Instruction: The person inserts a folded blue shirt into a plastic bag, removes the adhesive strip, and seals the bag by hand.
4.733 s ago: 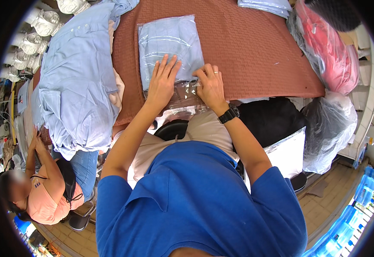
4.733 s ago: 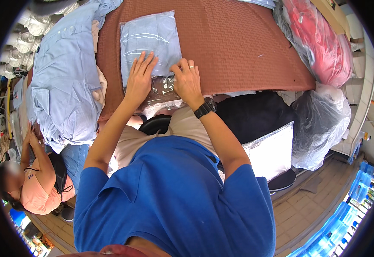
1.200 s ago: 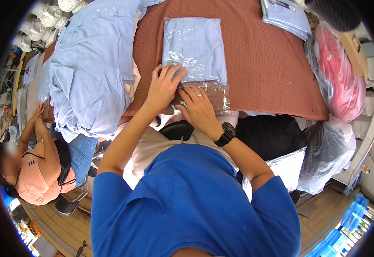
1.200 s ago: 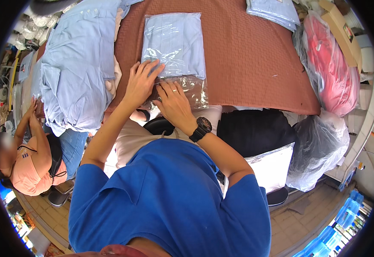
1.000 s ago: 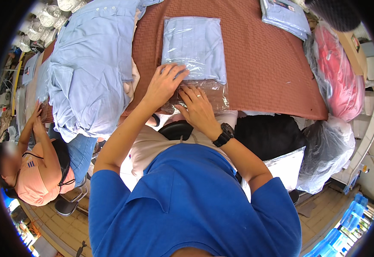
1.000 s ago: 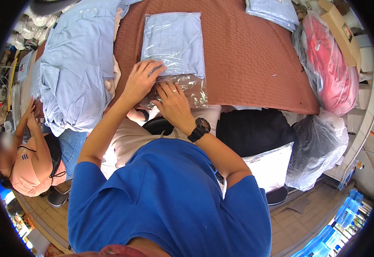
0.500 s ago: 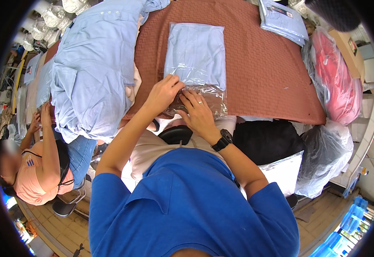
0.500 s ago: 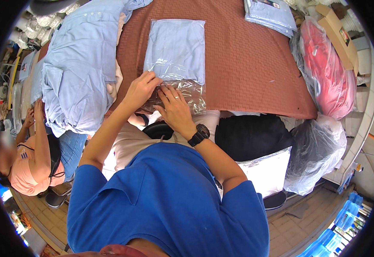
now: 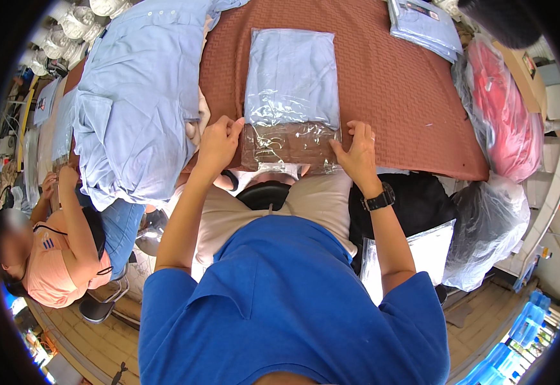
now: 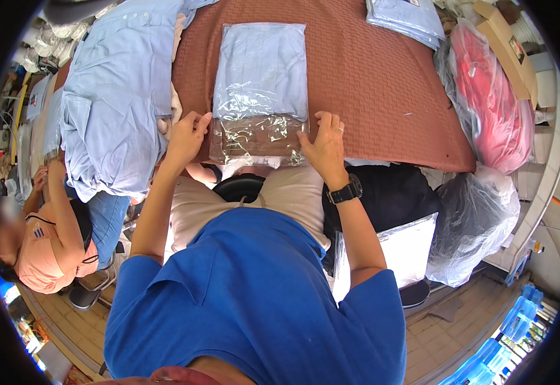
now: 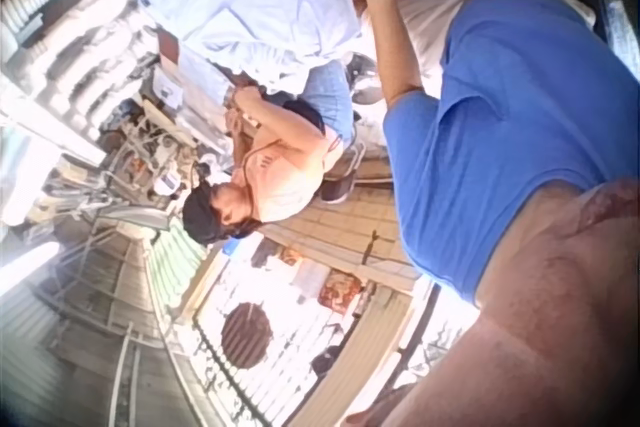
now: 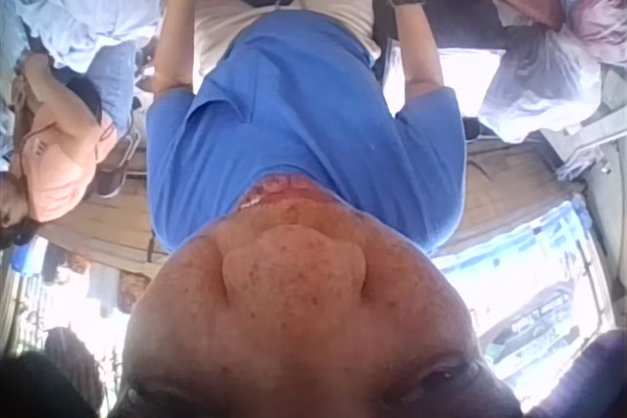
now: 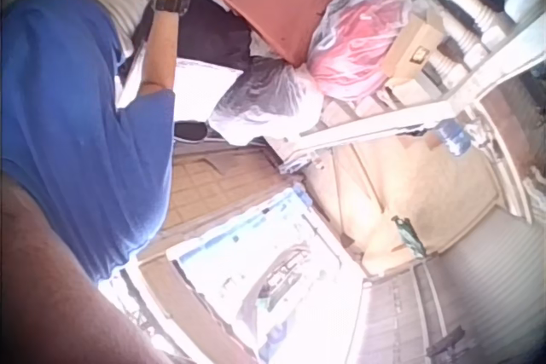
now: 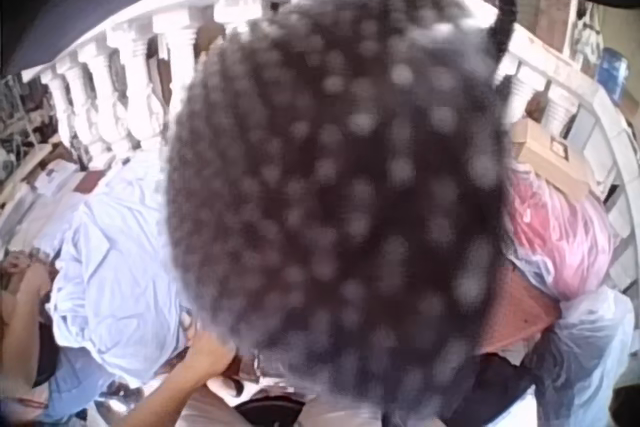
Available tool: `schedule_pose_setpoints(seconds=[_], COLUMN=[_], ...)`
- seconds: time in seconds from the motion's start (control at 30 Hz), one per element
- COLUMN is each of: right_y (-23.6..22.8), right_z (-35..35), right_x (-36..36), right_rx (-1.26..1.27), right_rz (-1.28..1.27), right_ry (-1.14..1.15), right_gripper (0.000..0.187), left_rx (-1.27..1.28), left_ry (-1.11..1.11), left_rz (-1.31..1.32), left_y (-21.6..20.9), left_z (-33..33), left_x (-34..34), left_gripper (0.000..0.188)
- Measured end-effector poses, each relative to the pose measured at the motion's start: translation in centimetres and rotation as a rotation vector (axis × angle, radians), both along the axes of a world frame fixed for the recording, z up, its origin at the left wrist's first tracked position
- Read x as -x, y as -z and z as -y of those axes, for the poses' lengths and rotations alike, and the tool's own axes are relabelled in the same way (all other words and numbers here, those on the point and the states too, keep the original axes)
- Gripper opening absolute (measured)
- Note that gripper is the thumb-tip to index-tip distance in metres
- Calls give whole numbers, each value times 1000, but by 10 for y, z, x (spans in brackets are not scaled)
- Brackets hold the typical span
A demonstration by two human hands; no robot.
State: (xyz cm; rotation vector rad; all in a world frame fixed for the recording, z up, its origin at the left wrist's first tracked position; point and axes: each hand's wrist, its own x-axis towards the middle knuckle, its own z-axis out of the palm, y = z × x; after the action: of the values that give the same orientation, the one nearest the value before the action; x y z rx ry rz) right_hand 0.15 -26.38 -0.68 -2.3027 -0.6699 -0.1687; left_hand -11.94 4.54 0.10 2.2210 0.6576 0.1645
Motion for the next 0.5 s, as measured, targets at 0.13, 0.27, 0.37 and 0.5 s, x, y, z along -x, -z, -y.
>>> schedule_pose_setpoints(seconds=[0.13,0.27,0.37,0.5], right_y=[17,1,6,20], right_z=[-1,-20,-21,-13], right_x=[-11,-16,-18,-27], right_rx=[-74,51,115,49], right_rz=[-106,-244,-235,-264], right_ry=[88,218,178,137], right_gripper=[25,24,24,24], left_rx=[-37,-219,-254,-155], left_ry=[-70,-28,15,61], left_rz=[247,221,23,-100], left_y=[3,-3,1,2], left_z=[8,12,15,11], left_x=[-10,-14,-11,-13], left_gripper=[31,28,26,27])
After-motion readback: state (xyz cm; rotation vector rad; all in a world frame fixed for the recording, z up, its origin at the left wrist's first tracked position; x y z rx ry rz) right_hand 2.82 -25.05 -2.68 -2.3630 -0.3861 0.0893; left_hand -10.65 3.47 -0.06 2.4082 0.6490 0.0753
